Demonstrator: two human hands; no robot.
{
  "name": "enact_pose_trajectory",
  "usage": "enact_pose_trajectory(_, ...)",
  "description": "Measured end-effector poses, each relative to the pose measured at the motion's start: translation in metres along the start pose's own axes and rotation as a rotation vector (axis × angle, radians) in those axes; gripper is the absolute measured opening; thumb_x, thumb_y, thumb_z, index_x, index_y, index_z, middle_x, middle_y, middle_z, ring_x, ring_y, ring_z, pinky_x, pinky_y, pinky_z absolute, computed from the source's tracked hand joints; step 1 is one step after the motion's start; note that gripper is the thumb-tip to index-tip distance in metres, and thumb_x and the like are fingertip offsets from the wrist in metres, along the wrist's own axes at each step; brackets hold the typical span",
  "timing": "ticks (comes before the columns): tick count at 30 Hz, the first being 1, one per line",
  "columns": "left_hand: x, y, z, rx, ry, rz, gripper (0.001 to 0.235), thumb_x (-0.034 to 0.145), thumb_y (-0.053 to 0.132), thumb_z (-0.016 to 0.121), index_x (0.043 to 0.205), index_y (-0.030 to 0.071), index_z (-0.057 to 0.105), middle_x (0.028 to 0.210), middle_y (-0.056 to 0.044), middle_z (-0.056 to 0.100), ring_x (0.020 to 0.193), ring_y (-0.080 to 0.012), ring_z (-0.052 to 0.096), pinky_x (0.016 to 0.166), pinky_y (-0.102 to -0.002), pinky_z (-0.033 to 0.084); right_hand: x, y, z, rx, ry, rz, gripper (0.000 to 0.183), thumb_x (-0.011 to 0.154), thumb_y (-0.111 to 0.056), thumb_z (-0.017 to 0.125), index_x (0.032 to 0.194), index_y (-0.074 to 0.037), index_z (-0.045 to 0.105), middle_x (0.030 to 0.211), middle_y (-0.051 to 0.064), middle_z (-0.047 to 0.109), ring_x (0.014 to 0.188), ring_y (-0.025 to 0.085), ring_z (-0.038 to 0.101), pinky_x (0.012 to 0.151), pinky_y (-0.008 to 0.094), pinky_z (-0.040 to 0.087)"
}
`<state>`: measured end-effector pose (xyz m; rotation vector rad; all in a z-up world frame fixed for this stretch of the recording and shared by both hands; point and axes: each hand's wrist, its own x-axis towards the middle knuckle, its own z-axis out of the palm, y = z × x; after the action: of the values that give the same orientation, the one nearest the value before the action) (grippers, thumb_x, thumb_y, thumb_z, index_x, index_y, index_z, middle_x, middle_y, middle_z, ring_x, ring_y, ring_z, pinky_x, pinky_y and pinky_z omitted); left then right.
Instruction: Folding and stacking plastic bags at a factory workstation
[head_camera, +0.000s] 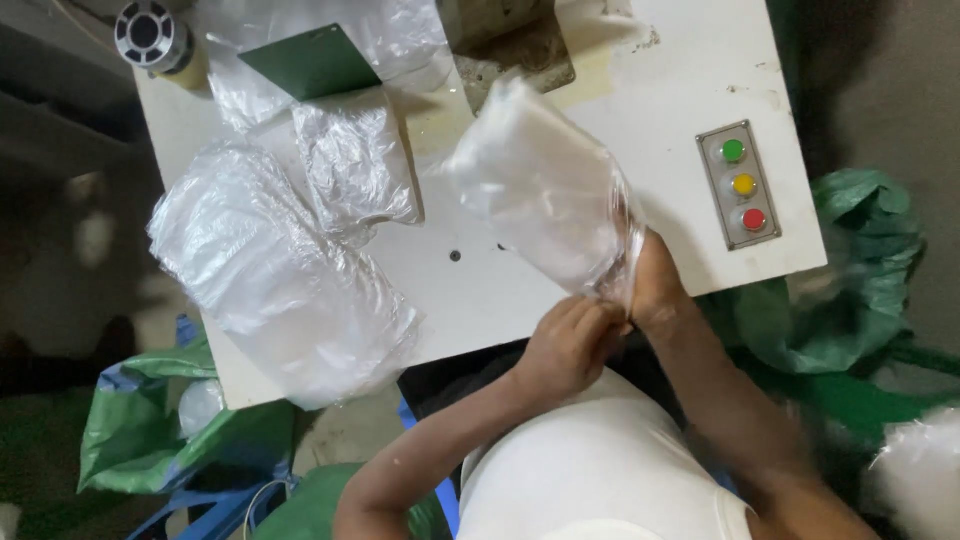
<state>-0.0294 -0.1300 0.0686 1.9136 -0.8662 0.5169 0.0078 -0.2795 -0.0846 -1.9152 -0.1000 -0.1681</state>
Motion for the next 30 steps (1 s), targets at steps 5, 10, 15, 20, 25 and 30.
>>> enact_pose_trajectory(5, 0.021, 0.025, 0.021, -0.226, -0.031, 0.039, 0.02, 0.105, 0.012, 0.049, 0.091, 0.004, 0.06, 0.071, -0.008, 0.045, 0.058, -0.0315, 0.051, 0.058, -0.04, 0.046, 0.003, 0.027, 0.037, -0.413, 0.092, -0.349, 0.04, 0.108, 0.003, 0.05, 0.147, -0.002, 0.059, 0.153, 0.017, 0.054, 0.13, 0.032, 0.057, 0.111, 0.036, 0.052)
enact_pose_trajectory(10, -0.014, -0.023, 0.002, -0.027, -0.224, -0.133, 0.04, 0.102, 0.037, 0.06, 0.128, 0.007, 0.058, 0.115, -0.018, 0.056, 0.108, -0.04, 0.057, 0.091, -0.05, 0.045, 0.032, 0.012, -0.021, 0.513, 0.029, 0.446, 0.043, 0.104, -0.025, 0.053, 0.142, -0.006, 0.06, 0.142, 0.008, 0.062, 0.125, 0.021, 0.06, 0.113, 0.036, 0.047)
enact_pose_trajectory(15, -0.054, -0.048, -0.016, 0.118, -0.357, -0.284, 0.059, 0.107, 0.033, 0.054, 0.154, -0.002, 0.044, 0.156, -0.028, 0.045, 0.148, -0.0411, 0.039, 0.123, -0.053, 0.025, 0.074, -0.09, -0.025, 0.161, 0.526, 0.157, 0.042, 0.109, -0.021, 0.059, 0.146, -0.004, 0.046, 0.138, 0.013, 0.05, 0.131, 0.025, 0.051, 0.118, 0.041, 0.039)
enact_pose_trajectory(20, -0.054, -0.107, -0.023, 0.534, -0.548, -0.293, 0.062, 0.108, 0.033, 0.047, 0.164, 0.015, 0.029, 0.173, -0.013, 0.019, 0.16, -0.0319, 0.012, 0.129, -0.051, 0.006, 0.037, -0.129, 0.074, 0.119, -0.311, -0.186, 0.067, 0.1, -0.045, 0.064, 0.147, 0.0, 0.051, 0.157, 0.02, 0.046, 0.149, 0.037, 0.041, 0.126, 0.047, 0.026)
enact_pose_trajectory(25, -0.037, -0.123, -0.036, 0.606, -0.587, -0.355, 0.061, 0.106, 0.035, 0.041, 0.163, 0.016, 0.031, 0.172, -0.012, 0.02, 0.16, -0.0325, 0.009, 0.128, -0.057, -0.001, 0.056, -0.079, 0.06, -0.45, -0.322, -0.429, 0.09, 0.097, -0.068, 0.049, 0.158, -0.003, 0.037, 0.164, 0.021, 0.036, 0.153, 0.039, 0.032, 0.125, 0.053, 0.021)
enact_pose_trajectory(30, -0.061, -0.117, -0.018, 0.691, -0.416, -0.386, 0.056, 0.111, 0.041, 0.033, 0.163, 0.022, 0.033, 0.172, -0.01, 0.02, 0.159, -0.0315, 0.014, 0.128, -0.052, 0.009, 0.07, -0.068, -0.001, -0.719, -0.323, -0.15, 0.085, 0.103, -0.054, 0.052, 0.159, 0.007, 0.032, 0.165, 0.031, 0.027, 0.152, 0.049, 0.025, 0.121, 0.062, 0.023)
